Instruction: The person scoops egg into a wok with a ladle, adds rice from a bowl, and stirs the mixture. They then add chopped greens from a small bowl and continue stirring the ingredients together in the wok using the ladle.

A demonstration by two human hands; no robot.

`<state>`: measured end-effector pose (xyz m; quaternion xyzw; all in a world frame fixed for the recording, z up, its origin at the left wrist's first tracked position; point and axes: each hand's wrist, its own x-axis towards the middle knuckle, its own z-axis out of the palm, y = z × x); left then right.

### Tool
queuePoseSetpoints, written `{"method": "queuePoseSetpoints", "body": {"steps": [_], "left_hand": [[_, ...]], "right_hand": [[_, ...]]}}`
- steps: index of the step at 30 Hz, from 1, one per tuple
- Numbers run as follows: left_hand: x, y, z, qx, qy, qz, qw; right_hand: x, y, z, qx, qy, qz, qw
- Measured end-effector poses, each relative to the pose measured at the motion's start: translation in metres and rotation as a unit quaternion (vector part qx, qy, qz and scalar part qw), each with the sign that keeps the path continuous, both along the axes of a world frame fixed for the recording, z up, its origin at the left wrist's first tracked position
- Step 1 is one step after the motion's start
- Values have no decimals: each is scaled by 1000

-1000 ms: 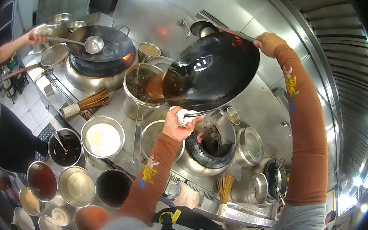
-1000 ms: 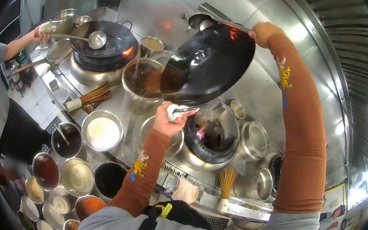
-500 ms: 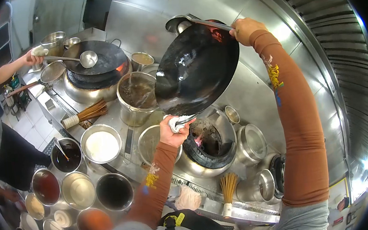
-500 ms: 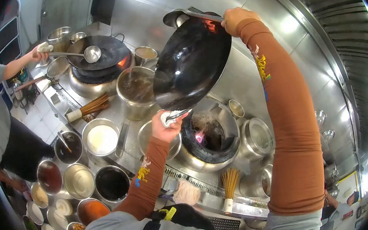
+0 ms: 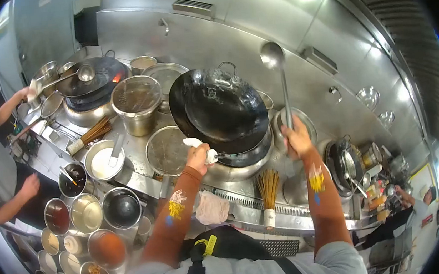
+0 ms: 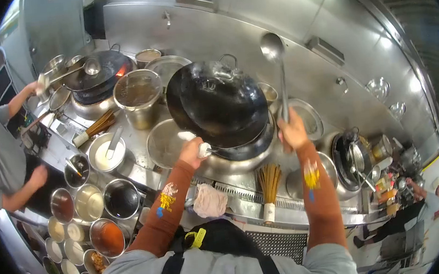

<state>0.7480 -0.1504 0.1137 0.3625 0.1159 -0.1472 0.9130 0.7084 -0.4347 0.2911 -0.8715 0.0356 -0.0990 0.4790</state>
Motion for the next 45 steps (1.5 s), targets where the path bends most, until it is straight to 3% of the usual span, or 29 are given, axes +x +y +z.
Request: {"method": "queuePoseSetpoints", "body": {"steps": [1,3,4,5,6,10,11,13,15,17,19,21,22,23,25,26,28,29,33,35,37,39,42,45], "left_hand": [[-3,-11,-4,8,8,-3,1000],[-6,-32,-9,32,25,-13,999],[-2,-43,-21,37,39,-24,998],[5,-54,-32,53,37,-29,997],[11,-65,-45,68,37,-34,996],[25,-76,-61,87,43,-46,994],[32,-71,-69,81,48,-70,993],[14,-76,-34,148,56,-59,986],[1,-68,-41,55,-9,-83,995],[-45,-68,-10,111,-19,-109,988],[-76,-54,-18,198,-38,-194,960],[-80,-34,-88,367,-187,-200,889],[-90,-34,-90,526,-297,-209,769],[-99,-38,-86,655,-394,-201,612],[-127,-63,-78,823,-229,-282,437],[-136,-73,-80,826,-192,-301,435],[-155,-77,-101,849,-259,-284,362],[-163,-81,-103,857,-291,-276,323],[-163,-71,-107,837,-306,-270,363],[-164,-67,-98,822,-307,-286,386],[-162,-64,-90,810,-342,-267,395],[-163,-58,-87,800,-401,-208,395],[-155,-58,-76,680,-489,-124,532],[-163,-60,-52,614,-456,-118,634]], "right_hand": [[-30,-34,-27,135,-17,-15,991],[-115,-62,-34,243,-1,-36,969],[-156,-70,-40,249,-16,-88,964],[-194,-88,-48,169,-6,-119,978],[-231,-99,-58,172,-42,-100,979],[-334,-156,-65,251,-22,-194,948],[-346,-167,-59,275,-17,-188,943],[-361,-172,-60,263,11,-213,941],[-379,-181,-61,244,47,-231,941],[-387,-184,-45,253,92,-252,929],[-385,-192,-38,233,127,-240,934],[-379,-206,-40,179,148,-219,948],[-373,-212,-37,138,162,-209,955],[-365,-213,-33,138,143,-192,961],[-356,-227,-37,82,173,-172,966],[-351,-233,-42,71,178,-169,967],[-343,-237,-52,54,193,-160,966],[-342,-235,-54,139,200,-193,951],[-343,-218,-52,413,162,-270,855],[-349,-213,-51,502,110,-262,817],[-360,-218,-50,657,56,-152,737],[-364,-202,-35,674,38,-156,721],[-358,-172,-13,665,33,-148,731],[-341,-137,6,675,44,-120,727]]}}
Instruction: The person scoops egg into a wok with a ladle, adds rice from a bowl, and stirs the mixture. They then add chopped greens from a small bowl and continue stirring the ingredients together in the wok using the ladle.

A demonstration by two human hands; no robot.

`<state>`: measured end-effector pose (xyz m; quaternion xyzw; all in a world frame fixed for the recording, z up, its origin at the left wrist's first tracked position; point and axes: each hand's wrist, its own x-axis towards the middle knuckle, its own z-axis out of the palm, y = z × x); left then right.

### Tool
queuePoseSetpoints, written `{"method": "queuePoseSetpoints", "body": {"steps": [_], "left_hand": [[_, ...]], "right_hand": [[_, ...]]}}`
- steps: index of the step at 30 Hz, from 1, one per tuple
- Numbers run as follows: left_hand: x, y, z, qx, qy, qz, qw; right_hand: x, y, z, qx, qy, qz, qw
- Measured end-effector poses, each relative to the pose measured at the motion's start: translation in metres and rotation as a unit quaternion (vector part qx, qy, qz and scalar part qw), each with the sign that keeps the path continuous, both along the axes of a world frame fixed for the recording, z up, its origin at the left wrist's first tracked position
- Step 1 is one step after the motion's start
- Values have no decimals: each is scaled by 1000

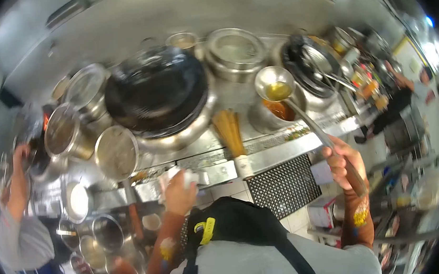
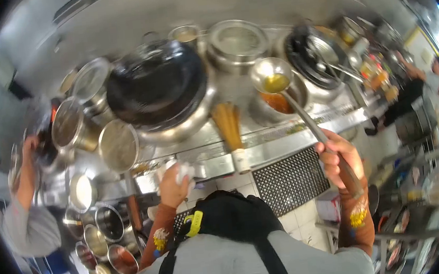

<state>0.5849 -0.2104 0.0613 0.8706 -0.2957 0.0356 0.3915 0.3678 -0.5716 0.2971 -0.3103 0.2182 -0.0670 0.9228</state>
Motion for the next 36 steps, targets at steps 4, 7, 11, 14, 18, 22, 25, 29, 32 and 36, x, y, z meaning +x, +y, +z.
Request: {"method": "queuePoseSetpoints", "body": {"steps": [4,7,11,14,18,22,25,29,32,36], "left_hand": [[-15,16,11,-85,52,-2,995],[-27,39,14,-109,91,7,990],[-44,79,6,-112,95,62,987],[-53,107,1,-115,98,118,981],[-63,134,12,-107,84,171,976],[-74,150,19,-122,54,202,970],[-83,159,13,-129,35,217,967],[-92,155,5,-135,98,223,960],[-99,137,4,-116,115,202,966],[-103,98,18,-99,93,163,977]], "right_hand": [[36,36,4,67,-28,69,995],[73,63,-3,89,-31,100,990],[134,96,-19,112,-30,173,978],[194,115,-34,108,-34,282,953],[288,138,-62,68,-55,361,928],[353,136,-98,0,-48,308,950],[349,129,-107,-116,-56,215,968],[303,79,-99,-25,-65,187,980],[254,41,-83,122,-84,190,971],[179,-2,-74,201,-116,160,959]]}}
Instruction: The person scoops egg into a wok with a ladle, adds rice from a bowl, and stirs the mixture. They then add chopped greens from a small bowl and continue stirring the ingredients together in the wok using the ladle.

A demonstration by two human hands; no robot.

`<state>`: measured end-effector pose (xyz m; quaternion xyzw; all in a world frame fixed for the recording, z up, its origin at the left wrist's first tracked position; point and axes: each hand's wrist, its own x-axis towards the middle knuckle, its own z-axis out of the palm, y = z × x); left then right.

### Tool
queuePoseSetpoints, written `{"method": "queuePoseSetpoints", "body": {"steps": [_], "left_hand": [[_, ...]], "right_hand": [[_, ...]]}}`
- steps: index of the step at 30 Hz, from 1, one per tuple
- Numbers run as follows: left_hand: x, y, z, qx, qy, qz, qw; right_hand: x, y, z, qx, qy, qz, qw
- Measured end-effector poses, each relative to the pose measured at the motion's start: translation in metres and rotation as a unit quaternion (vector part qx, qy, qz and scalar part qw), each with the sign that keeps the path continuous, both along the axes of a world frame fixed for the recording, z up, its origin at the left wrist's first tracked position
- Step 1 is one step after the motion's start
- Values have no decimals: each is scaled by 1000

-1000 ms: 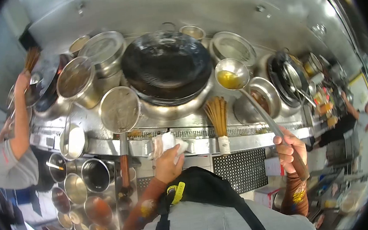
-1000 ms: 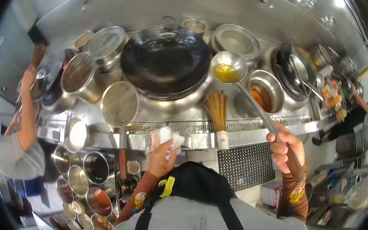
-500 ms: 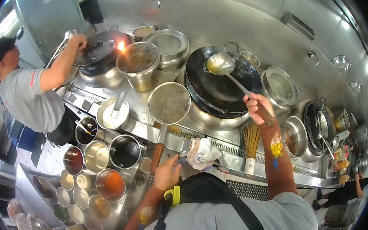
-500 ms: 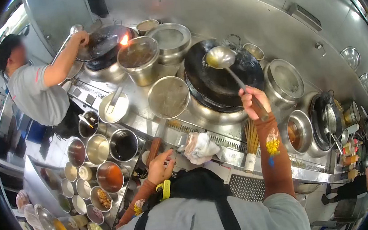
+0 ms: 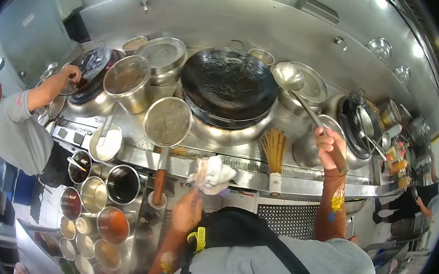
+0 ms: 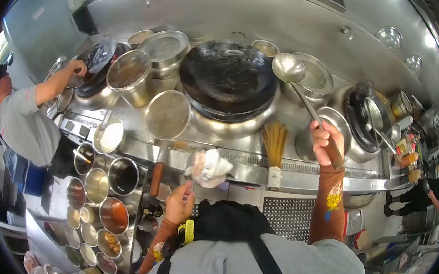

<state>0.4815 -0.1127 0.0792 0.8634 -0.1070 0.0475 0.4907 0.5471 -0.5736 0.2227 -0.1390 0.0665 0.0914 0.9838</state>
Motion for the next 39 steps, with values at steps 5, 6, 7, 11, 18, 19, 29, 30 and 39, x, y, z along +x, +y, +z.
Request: {"method": "queuePoseSetpoints", "body": {"steps": [5,6,7,11,18,19,29,30,39], "left_hand": [[-18,-70,4,-30,-20,-46,998],[-23,-85,2,-31,-26,-67,997],[-29,-99,1,-23,-20,-84,996],[-55,-147,3,-20,13,-136,990],[-79,-180,4,8,22,-183,983],[-81,-179,5,22,12,-184,983],[-115,-145,7,22,-43,-118,992],[-125,-140,6,13,-31,-99,995],[-204,-93,12,-1,19,92,996]], "right_hand": [[-85,-39,19,-29,-13,-68,997],[-102,-50,19,-40,-18,-78,996],[-119,-60,19,-52,-21,-91,994],[-179,-87,19,-221,7,-124,967],[-234,-103,8,-469,126,-207,849],[-240,-103,7,-486,134,-225,834],[-241,-105,-22,-329,25,-227,916],[-234,-104,-23,-289,-14,-202,936],[-94,-40,-40,-6,-70,66,995]]}}
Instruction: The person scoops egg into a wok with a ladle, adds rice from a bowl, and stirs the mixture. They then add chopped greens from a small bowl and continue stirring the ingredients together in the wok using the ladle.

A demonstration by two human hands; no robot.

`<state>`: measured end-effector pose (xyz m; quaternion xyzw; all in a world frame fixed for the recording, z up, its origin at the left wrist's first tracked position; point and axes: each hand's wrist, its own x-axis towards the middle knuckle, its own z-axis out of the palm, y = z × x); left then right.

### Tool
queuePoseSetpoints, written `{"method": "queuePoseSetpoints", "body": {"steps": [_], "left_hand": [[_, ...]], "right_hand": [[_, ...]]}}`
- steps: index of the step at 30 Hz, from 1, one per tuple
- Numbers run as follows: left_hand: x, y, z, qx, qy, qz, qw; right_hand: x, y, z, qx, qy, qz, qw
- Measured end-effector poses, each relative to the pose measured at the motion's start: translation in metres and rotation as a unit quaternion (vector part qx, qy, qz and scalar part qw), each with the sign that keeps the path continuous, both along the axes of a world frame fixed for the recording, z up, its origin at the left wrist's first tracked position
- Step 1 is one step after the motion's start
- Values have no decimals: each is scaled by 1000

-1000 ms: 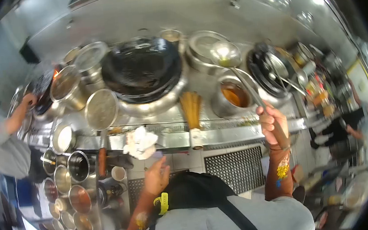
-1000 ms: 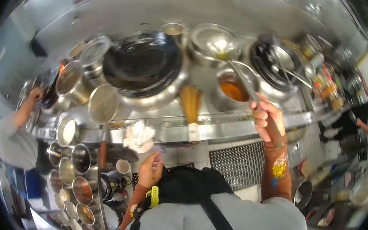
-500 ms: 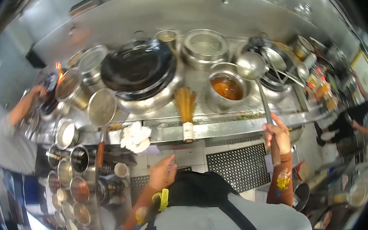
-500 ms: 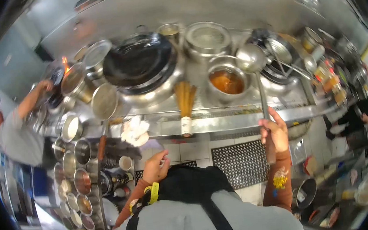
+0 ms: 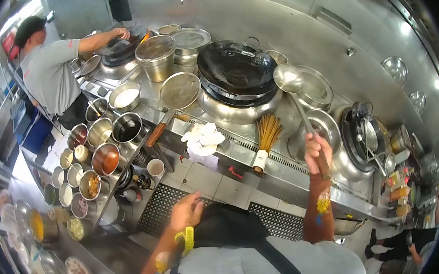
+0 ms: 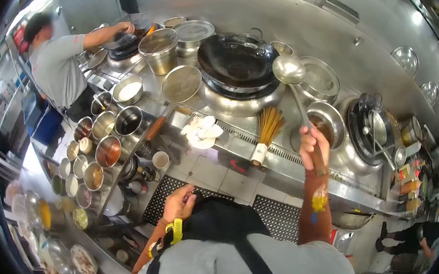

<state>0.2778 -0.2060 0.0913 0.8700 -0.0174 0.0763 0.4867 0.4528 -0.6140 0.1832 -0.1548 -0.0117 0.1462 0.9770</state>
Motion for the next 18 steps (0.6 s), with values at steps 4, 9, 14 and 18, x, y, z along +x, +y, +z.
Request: {"method": "queuePoseSetpoints", "body": {"steps": [4,9,14,18], "left_hand": [[-37,18,-19,-10,-13,74,997],[-65,33,-46,-69,68,119,988],[-53,49,-36,-96,65,50,992],[-41,80,-3,-57,4,-6,998]], "right_hand": [[31,9,-1,62,24,14,998],[-25,-9,37,-134,-40,-91,986],[-108,-9,50,-604,48,-260,752],[-116,-16,14,-494,95,-306,808]]}}
